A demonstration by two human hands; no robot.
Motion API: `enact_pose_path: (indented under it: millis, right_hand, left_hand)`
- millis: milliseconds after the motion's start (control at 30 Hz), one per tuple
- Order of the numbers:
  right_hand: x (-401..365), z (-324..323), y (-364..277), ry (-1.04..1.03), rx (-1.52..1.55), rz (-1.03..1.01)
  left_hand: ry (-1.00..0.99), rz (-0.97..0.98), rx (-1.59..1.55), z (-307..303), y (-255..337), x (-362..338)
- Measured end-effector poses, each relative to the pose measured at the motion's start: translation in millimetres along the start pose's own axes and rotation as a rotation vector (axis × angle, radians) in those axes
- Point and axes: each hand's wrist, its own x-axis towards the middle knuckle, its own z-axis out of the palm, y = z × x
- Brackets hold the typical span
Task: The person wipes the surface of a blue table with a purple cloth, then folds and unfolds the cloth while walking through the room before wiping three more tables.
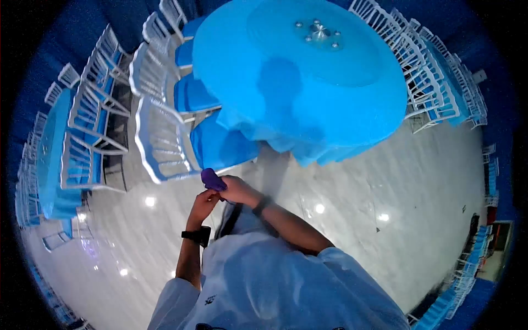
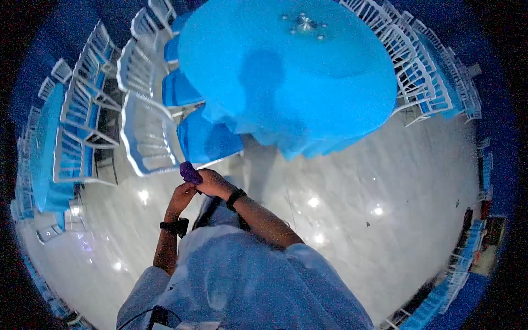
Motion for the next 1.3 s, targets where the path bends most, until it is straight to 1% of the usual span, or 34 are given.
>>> enact_pose_path:
  millis: [33, 67, 100, 133, 167, 200, 233, 267, 333, 367, 400, 467, 533, 567, 600, 633, 667, 700, 733, 767, 800, 867, 900, 933, 967, 1000, 1067, 1133, 1167, 1200, 1233, 1267, 1300]
  right_hand:
    - [-1, -17, 0, 0.028, 0.072, -0.077]
    - [-2, -32, 1, 0.102, 0.17, -0.144]
    - [-1, -44, 6, 0.189, 0.201, -0.153]
    - [0, -56, 15, 0.275, 0.232, -0.153]
    - [4, -71, 27, 0.304, 0.24, -0.129]
    - [10, -82, 46, 0.41, 0.222, -0.076]
    - [6, -87, 68, 0.507, 0.2, 0.001]
    - [5, -96, 89, 0.626, 0.343, -0.037]
    - [-11, -136, 106, 0.7, 0.385, 0.109]
    - [-24, -169, 105, 0.702, 0.149, 0.175]
    - [-30, -187, 147, 0.744, 0.456, 0.123]
    - [-52, -249, 142, 0.793, 0.061, 0.24]
    - [-69, -296, 143, 0.895, 0.057, 0.383]
    - [-79, -307, 150, 0.972, 0.014, 0.364]
    - [-91, -319, 163, 1.049, -0.027, 0.35]
    - [-104, -329, 176, 1.071, -0.082, 0.394]
    - [-117, -334, 191, 1.092, -0.135, 0.439]
    - [-128, -340, 210, 1.037, -0.211, 0.51]
    - [-127, -339, 217, 1.041, -0.204, 0.51]
    - [-127, -337, 223, 1.011, -0.225, 0.623]
    - [-122, -336, 228, 0.976, -0.246, 0.729]
    - [-110, -336, 243, 0.958, -0.154, 0.686]
    - [-98, -337, 235, 0.961, -0.405, 0.556]
    - [-90, -336, 234, 0.96, -0.65, 0.429]
    - [-78, -333, 235, 0.837, -0.758, 0.381]
    - [-71, -327, 224, 0.866, -0.73, 0.399]
    - [-56, -327, 189, 0.402, -0.759, 0.608]
    - [-46, -307, 220, 0.379, -0.839, 0.576]
    - [-53, -305, 219, 0.475, -0.941, 0.383]
    - [-53, -316, 200, 0.44, -0.688, 0.473]
    - [-57, -316, 205, 0.448, -0.703, 0.433]
    - [-70, -311, 210, 0.444, -0.71, 0.402]
    - [-83, -301, 214, 0.473, -0.683, 0.433]
  left_hand:
    - [0.019, 0.022, -0.055, 4, -15, 17]
    - [0.029, 0.042, -0.114, 6, -29, 37]
    - [0.002, 0.05, -0.103, 5, -25, 56]
    - [0.05, 0.03, -0.062, 8, -23, 74]
    - [0.093, 0.004, -0.024, 12, -23, 93]
    - [0.134, 0.038, 0.122, 17, -26, 114]
    - [0.101, 0.029, 0.234, 27, -6, 130]
    - [0.078, 0.03, 0.329, 40, 18, 154]
    - [0.122, 0.262, 0.459, 80, 15, 212]
    - [0.082, 0.255, 0.437, 104, 30, 234]
    - [0.044, 0.239, 0.426, 123, 46, 253]
    - [0.088, 0.349, 0.397, 165, 53, 287]
    - [0.067, 0.263, 0.353, 201, 64, 316]
    - [0.067, 0.257, 0.346, 213, 63, 327]
    - [0.013, 0.246, 0.381, 227, 64, 336]
    - [-0.051, 0.23, 0.413, 241, 65, 338]
    - [-0.069, 0.216, 0.407, 249, 67, 338]
    - [-0.114, 0.179, 0.553, 255, 69, 343]
    - [-0.153, 0.146, 0.704, 256, 72, 351]
    - [-0.147, 0.161, 0.829, 258, 75, 348]
    - [-0.142, 0.163, 0.841, 258, 76, 348]
    - [-0.109, 0.127, 1.032, 255, 77, 346]
    - [-0.055, 0.132, 1.038, 253, 72, 346]
    - [-0.072, 0.136, 1.064, 249, 64, 348]
    - [-0.12, 0.062, 1.048, 242, 56, 353]
    - [-0.165, -0.005, 1.034, 236, 49, 356]
    - [-0.154, 0.052, 1.07, 223, 43, 354]
    - [-0.205, -0.124, 0.971, 214, 50, 353]
    - [-0.155, -0.176, 1.02, 218, 61, 350]
    - [-0.111, -0.231, 1.065, 226, 71, 347]
    - [-0.13, -0.196, 1.088, 239, 70, 346]
    - [-0.093, -0.097, 1.027, 257, 60, 341]
    - [-0.065, 0.001, 0.963, 273, 47, 332]
